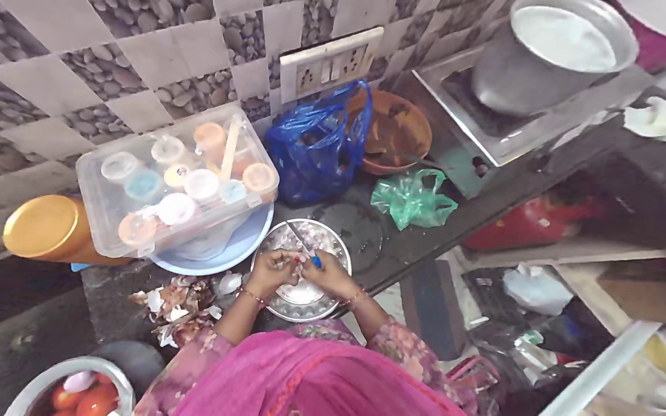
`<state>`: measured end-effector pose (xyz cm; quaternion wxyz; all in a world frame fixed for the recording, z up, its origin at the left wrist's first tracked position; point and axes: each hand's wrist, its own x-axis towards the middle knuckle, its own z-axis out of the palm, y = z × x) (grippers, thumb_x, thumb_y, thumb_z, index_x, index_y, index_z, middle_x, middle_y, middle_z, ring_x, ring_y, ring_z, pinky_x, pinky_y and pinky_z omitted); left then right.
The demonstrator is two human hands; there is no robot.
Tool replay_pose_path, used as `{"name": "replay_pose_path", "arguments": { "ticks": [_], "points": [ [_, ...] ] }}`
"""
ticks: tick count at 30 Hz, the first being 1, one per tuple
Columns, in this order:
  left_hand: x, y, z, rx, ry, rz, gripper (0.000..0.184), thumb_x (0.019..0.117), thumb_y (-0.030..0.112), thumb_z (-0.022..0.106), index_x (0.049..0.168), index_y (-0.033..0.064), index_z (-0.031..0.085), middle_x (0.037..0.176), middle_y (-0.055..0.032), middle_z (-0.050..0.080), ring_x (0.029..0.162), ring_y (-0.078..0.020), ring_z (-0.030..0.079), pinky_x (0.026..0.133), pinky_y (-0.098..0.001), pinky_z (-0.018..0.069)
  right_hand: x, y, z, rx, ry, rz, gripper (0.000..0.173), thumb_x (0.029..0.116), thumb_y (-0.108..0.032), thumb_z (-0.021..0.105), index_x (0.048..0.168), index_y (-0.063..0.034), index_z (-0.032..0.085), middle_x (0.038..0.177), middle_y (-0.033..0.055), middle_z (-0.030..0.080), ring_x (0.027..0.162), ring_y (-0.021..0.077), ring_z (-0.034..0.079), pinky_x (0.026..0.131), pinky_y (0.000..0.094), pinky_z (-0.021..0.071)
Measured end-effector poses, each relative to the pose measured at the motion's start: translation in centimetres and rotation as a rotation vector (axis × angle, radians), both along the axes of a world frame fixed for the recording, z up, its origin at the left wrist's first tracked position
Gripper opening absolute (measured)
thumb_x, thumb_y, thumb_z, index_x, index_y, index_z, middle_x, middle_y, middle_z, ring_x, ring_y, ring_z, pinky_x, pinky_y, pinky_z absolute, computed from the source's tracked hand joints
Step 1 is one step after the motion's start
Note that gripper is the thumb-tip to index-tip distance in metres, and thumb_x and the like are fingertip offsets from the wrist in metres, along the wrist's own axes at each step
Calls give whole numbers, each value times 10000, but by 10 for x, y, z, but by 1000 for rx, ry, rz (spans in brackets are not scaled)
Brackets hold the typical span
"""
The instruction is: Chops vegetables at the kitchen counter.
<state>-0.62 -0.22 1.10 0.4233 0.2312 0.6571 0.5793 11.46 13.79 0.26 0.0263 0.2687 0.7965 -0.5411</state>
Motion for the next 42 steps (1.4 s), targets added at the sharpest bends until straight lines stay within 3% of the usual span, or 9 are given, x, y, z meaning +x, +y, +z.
{"name": "replay_pose_path", "arguments": {
  "ticks": [6, 16, 22, 26, 31, 36, 42],
  "points": [
    [-1, 2, 4, -36, -15, -56, 188, 882, -43, 655, 1070, -50, 665, 908, -24, 679, 748, -37, 648, 712, -217, 574, -1, -1, 8, -13, -37, 77, 361, 1052, -314, 491, 1006, 24, 608, 831, 78, 565, 745, 151, 548, 717, 360, 477],
    [1, 9, 2, -85, -5, -34, 174, 927, -5, 651, 1090, -69, 654, 956, -80, 674, 750, -66, 658, 705, -243, 587, -2, -4, -2, 31, -1, 43, 409, 1071, -315, 441, 911, 21, 610, 778, 71, 540, 720, 159, 536, 702, 364, 469],
    [2, 4, 6, -50, -48, -46, 193, 947, -9, 632, 1129, -54, 678, 950, -40, 704, 772, -34, 665, 706, -209, 576, 1, 4, 4, 41, -56, 33, 376, 1006, -332, 573, 1002, 41, 618, 824, 98, 578, 755, 184, 562, 731, 392, 489],
    [2, 3, 8, -51, -30, -58, 213, 904, -22, 662, 1114, -59, 671, 941, -40, 690, 772, -35, 652, 716, -215, 570, 1, 4, 9, 25, -48, 52, 374, 1010, -327, 574, 1034, 43, 617, 830, 92, 583, 748, 169, 558, 726, 378, 487],
    [0, 4, 3, -29, -14, -79, 235, 872, -34, 672, 1106, -58, 661, 954, -41, 684, 802, -34, 640, 752, -217, 556, 3, 2, 7, 26, -40, 66, 380, 1020, -360, 544, 992, 16, 598, 778, 51, 546, 694, 135, 533, 678, 348, 471],
    [1, 6, 3, -38, -60, -94, 209, 863, -78, 651, 1068, -47, 626, 904, -33, 677, 725, -40, 643, 683, -221, 569, 4, -1, 4, 6, -12, 86, 376, 1050, -338, 487, 965, 12, 597, 774, 55, 535, 692, 140, 527, 674, 354, 465],
    [-5, 4, 5, -104, -26, -139, 262, 807, -127, 656, 1053, -56, 602, 906, -40, 655, 743, -50, 635, 700, -234, 563, -1, -8, 2, -17, 13, 82, 383, 1067, -305, 444, 880, -1, 583, 763, 43, 515, 695, 128, 512, 675, 335, 452]
  ]
}}
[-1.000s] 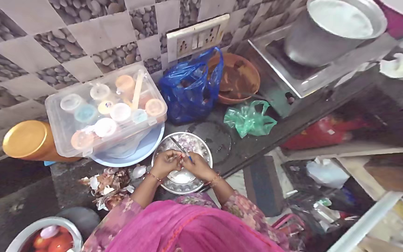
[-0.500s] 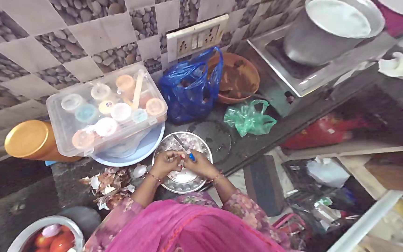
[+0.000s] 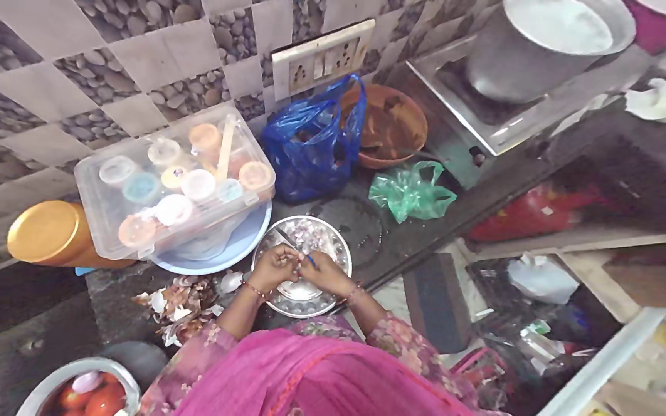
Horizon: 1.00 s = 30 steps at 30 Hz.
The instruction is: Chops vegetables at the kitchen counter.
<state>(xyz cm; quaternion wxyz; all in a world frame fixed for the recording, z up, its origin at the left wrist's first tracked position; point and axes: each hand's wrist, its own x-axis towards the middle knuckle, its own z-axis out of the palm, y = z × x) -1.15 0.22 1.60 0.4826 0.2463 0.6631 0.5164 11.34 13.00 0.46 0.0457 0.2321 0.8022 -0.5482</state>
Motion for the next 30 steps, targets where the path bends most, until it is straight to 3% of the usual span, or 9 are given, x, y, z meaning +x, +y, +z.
{"name": "replay_pose_path", "arguments": {
  "ticks": [7, 10, 13, 15, 18, 20, 22, 26, 30],
  "points": [
    [-2, -2, -3, -22, 38, 160, 284, 865, -80, 686, 1141, -67, 622, 973, -97, 676, 775, -83, 660, 725, -257, 581, -8, 0, 10, 111, -98, -41, 399, 1053, -339, 485, 1036, 31, 634, 862, 133, 615, 794, 229, 603, 760, 435, 502],
    [-5, -3, -5, -77, 54, 211, 530, 833, -112, 709, 1338, -57, 560, 1266, -187, 635, 1058, -174, 659, 905, -317, 559, -3, 12, 29, 247, -201, -92, 400, 1049, -355, 458, 1092, 8, 622, 884, 154, 635, 839, 294, 642, 781, 507, 511],
    [-1, -4, -6, -75, 70, 183, 808, 757, -125, 714, 1499, -40, 406, 1484, -228, 484, 1294, -239, 550, 1042, -349, 487, 2, 19, 52, 357, -252, -128, 409, 1088, -299, 359, 1145, 1, 630, 946, 186, 663, 932, 331, 663, 831, 537, 506],
    [0, -2, -6, -78, 132, 121, 895, 745, -83, 723, 1550, -22, 335, 1570, -242, 372, 1400, -283, 449, 1117, -380, 423, 2, 21, 59, 445, -242, -158, 412, 1095, -273, 370, 1118, 16, 662, 1008, 209, 689, 993, 354, 677, 871, 549, 507],
    [-4, 1, -3, -178, 359, -105, 754, 887, 64, 660, 1568, 10, 341, 1637, -194, 301, 1507, -299, 313, 1223, -437, 276, -3, 18, 53, 595, -257, -196, 405, 1087, -310, 416, 1106, -31, 709, 1085, 184, 714, 1025, 365, 694, 853, 569, 527],
    [-5, 2, -4, -223, 514, -205, 599, 963, 109, 575, 1532, 9, 418, 1645, -167, 304, 1514, -304, 307, 1232, -459, 262, -8, 17, 40, 694, -241, -210, 400, 1072, -366, 464, 1031, -66, 724, 1026, 159, 723, 956, 356, 709, 773, 563, 538],
    [-5, 2, -5, -233, 618, -239, 551, 983, 114, 558, 1510, -4, 452, 1652, -172, 287, 1531, -307, 275, 1245, -450, 242, -10, 17, 36, 701, -283, -193, 374, 1048, -385, 520, 1074, -77, 732, 1057, 160, 727, 971, 363, 709, 776, 575, 534],
    [-3, -3, -1, -267, 754, -214, 536, 990, 117, 546, 1501, -15, 455, 1650, -171, 291, 1526, -306, 289, 1240, -444, 256, 2, 23, 46, 714, -185, -258, 341, 987, -372, 644, 1097, -60, 724, 1034, 181, 730, 945, 385, 711, 782, 595, 543],
    [-1, -5, 9, -346, 860, -230, 555, 1030, 136, 471, 1563, 23, 366, 1605, -172, 383, 1453, -321, 423, 1183, -479, 356, 26, 30, 69, 752, 141, -423, 314, 979, -331, 632, 1029, -35, 723, 847, 143, 701, 728, 303, 677, 654, 533, 540]
  ]
}}
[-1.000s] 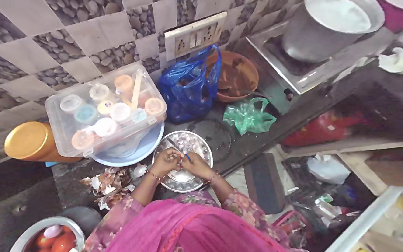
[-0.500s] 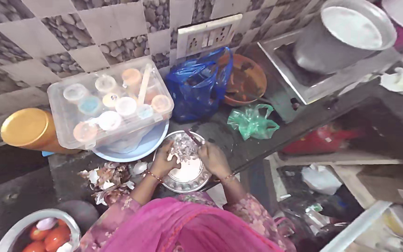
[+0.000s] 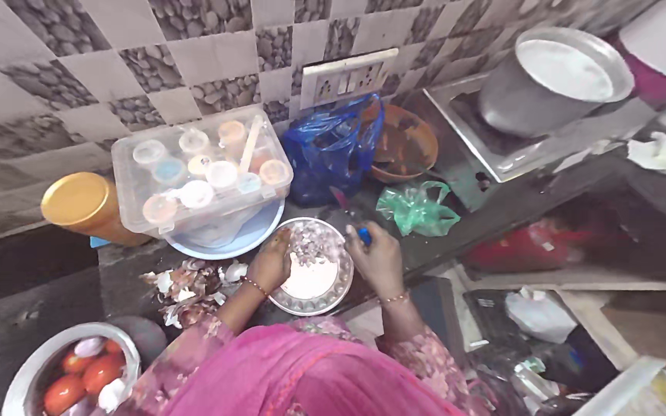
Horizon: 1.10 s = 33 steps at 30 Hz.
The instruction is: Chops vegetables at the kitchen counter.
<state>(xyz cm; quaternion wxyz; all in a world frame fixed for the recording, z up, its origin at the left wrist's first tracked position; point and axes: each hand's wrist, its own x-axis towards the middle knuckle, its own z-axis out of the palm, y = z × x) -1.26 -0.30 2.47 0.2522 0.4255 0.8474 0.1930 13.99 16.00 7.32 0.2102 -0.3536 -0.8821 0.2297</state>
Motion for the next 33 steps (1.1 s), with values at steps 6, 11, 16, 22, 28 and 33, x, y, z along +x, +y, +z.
{"name": "replay_pose_path", "arguments": {
  "ticks": [6, 11, 16, 22, 28, 33],
  "points": [
    [-6, -6, 23, 135, 30, -226, 466, 995, 172, 586, 1446, 58, 554, 1560, -161, 448, 1418, -328, 463, 1149, -521, 389, 34, -8, -7, -16, 139, -36, 313, 957, -293, 626, 931, 12, 690, 737, 124, 646, 631, 239, 618, 601, 448, 514],
    [-36, -49, 68, 299, 224, -155, 382, 959, 173, 664, 1302, 4, 658, 1359, -190, 629, 1271, -360, 596, 1091, -556, 443, 66, -27, -23, -67, 183, -58, 317, 957, -275, 619, 954, 32, 697, 751, 120, 666, 642, 191, 628, 620, 390, 533],
    [-65, -153, 118, 422, 427, 62, 388, 994, 235, 562, 1249, -42, 657, 1249, -253, 658, 1138, -408, 647, 995, -587, 490, 91, -37, -32, -129, 212, -111, 324, 971, -253, 621, 1003, 66, 671, 756, 119, 647, 647, 137, 605, 631, 327, 521],
    [-51, -291, 118, 381, 514, 466, 474, 984, 344, 556, 1277, -16, 649, 1250, -260, 656, 1128, -387, 653, 997, -556, 486, 97, -66, -22, -191, 192, -59, 375, 990, -226, 609, 1128, 123, 620, 871, 175, 654, 738, 151, 623, 714, 356, 546],
    [-10, -381, 93, 352, 459, 734, 369, 971, 245, 608, 1241, 7, 687, 1205, -211, 692, 1077, -337, 681, 967, -536, 520, 65, -99, 2, -114, 196, 124, 377, 1007, -176, 586, 1086, 193, 570, 840, 170, 582, 722, 25, 518, 691, 195, 472],
    [16, -406, 68, 302, 307, 723, 312, 954, 207, 637, 1196, 23, 708, 1078, -164, 725, 932, -273, 714, 852, -499, 577, 32, -126, 16, -59, 245, 316, 388, 980, -178, 584, 1045, 205, 566, 824, 132, 575, 704, -54, 494, 668, 126, 450]
  ]
}}
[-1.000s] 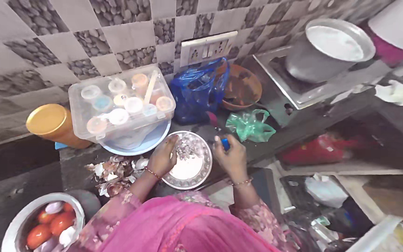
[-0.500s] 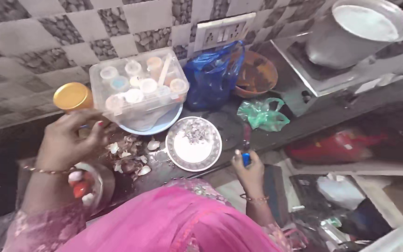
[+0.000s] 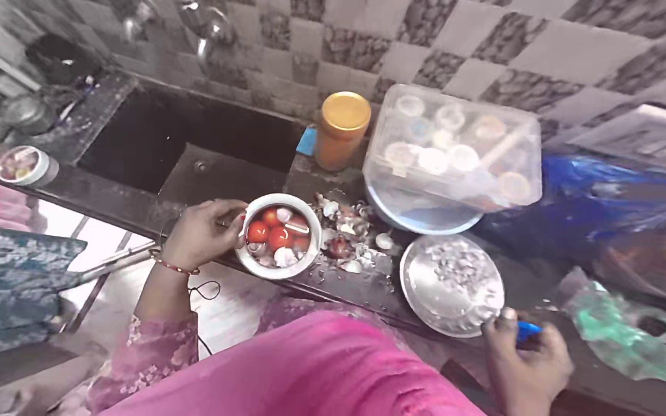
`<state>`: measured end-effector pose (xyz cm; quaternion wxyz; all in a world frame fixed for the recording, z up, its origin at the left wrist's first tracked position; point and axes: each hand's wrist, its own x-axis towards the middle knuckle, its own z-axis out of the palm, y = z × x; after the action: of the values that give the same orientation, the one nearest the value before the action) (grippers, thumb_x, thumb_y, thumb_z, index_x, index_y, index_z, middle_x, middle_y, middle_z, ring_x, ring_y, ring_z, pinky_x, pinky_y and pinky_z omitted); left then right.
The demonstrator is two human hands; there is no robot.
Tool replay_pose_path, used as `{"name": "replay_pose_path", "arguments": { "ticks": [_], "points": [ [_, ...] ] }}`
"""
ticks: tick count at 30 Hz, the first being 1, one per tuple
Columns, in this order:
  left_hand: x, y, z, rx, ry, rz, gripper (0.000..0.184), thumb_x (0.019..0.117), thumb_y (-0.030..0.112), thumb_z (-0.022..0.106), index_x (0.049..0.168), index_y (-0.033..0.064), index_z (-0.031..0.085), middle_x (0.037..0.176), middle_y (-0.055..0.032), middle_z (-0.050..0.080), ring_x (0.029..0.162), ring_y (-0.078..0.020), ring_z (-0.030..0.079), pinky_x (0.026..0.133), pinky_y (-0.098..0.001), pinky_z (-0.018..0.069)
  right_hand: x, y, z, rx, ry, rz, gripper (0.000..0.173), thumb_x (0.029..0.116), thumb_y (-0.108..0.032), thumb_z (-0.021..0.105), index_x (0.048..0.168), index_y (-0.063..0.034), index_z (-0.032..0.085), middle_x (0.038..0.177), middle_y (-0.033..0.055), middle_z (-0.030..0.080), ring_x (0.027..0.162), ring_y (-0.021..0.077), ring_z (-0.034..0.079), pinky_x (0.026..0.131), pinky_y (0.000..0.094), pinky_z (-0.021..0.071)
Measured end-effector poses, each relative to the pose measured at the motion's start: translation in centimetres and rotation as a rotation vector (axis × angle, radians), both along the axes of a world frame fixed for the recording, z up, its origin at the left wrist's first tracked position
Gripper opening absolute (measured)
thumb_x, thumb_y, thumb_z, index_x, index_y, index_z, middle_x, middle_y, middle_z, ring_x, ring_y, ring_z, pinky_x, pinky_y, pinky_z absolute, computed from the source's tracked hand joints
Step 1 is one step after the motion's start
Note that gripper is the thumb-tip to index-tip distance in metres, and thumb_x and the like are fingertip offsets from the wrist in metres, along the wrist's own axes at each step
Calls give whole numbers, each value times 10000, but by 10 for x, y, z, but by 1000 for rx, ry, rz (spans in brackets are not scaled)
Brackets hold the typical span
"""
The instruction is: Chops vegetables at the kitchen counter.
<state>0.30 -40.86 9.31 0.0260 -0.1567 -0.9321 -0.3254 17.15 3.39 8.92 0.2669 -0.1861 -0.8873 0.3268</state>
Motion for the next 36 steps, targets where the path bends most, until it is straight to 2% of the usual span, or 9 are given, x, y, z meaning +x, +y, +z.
{"name": "replay_pose_path", "arguments": {
  "ticks": [5, 8, 10, 13, 18, 20, 26, 31, 36],
  "points": [
    [-5, 12, -17, -22, -45, -220, 267, 933, 141, 653, 1168, 42, 736, 1147, -148, 724, 1031, -303, 705, 931, -523, 554, -27, -28, 3, -7, 106, 161, 313, 978, -171, 578, 990, 142, 581, 789, 4, 570, 641, -120, 494, 617, 82, 458],
    [-28, 26, -21, -189, -174, -327, 366, 982, 174, 631, 1331, 71, 662, 1379, -156, 629, 1282, -324, 602, 1080, -543, 461, -32, -44, 4, 8, 105, 184, 323, 980, -198, 567, 967, 124, 589, 757, -6, 566, 606, -107, 488, 583, 92, 453],
    [-39, 38, -14, -319, -294, -376, 439, 1011, 211, 610, 1431, 84, 581, 1457, -150, 570, 1339, -322, 555, 1110, -546, 426, -30, -50, 1, 16, 101, 184, 339, 987, -216, 564, 969, 122, 598, 758, 8, 573, 606, -94, 495, 584, 106, 460],
    [-47, 54, -11, -433, -365, -458, 486, 1019, 257, 597, 1470, 90, 528, 1484, -157, 538, 1334, -319, 557, 1086, -540, 447, -19, -55, -5, 1, 101, 151, 338, 980, -232, 566, 981, 104, 607, 780, 0, 591, 625, -96, 518, 604, 106, 477],
    [-58, 79, -17, -640, -486, -493, 640, 1010, 417, 593, 1500, 32, 450, 1348, -239, 583, 1221, -393, 597, 1012, -578, 475, -1, -65, -17, -45, 88, 63, 348, 961, -225, 581, 979, 121, 610, 767, 0, 595, 626, -118, 519, 609, 82, 475],
    [-63, 88, -19, -710, -550, -529, 661, 1012, 437, 586, 1542, 82, 415, 1344, -261, 577, 1209, -420, 597, 1011, -601, 470, 6, -69, -22, -33, 74, 37, 353, 959, -217, 580, 976, 135, 610, 768, 25, 592, 639, -125, 509, 625, 68, 459],
    [-76, 110, -16, -889, -659, -661, 765, 887, 247, 773, 1528, 57, 402, 1397, -315, 499, 1228, -480, 557, 974, -649, 467, 9, -83, -30, -57, 53, 13, 344, 963, -232, 586, 952, 111, 613, 728, 11, 575, 604, -106, 503, 598, 82, 455],
    [-83, 104, -45, -831, -552, -652, 830, 742, 280, 867, 1440, 55, 478, 1259, -270, 605, 1106, -460, 625, 868, -670, 507, 2, -81, -30, -83, 38, 91, 319, 976, -263, 583, 963, 54, 623, 718, -28, 577, 587, -92, 514, 574, 101, 472],
    [-72, 105, -30, -847, -581, -568, 788, 769, 218, 859, 1415, -30, 482, 1365, -266, 532, 1203, -442, 580, 948, -612, 501, -4, -79, -31, -82, 45, 138, 342, 988, -279, 572, 970, 59, 623, 712, -10, 578, 573, -57, 523, 554, 132, 480]
  ]
}}
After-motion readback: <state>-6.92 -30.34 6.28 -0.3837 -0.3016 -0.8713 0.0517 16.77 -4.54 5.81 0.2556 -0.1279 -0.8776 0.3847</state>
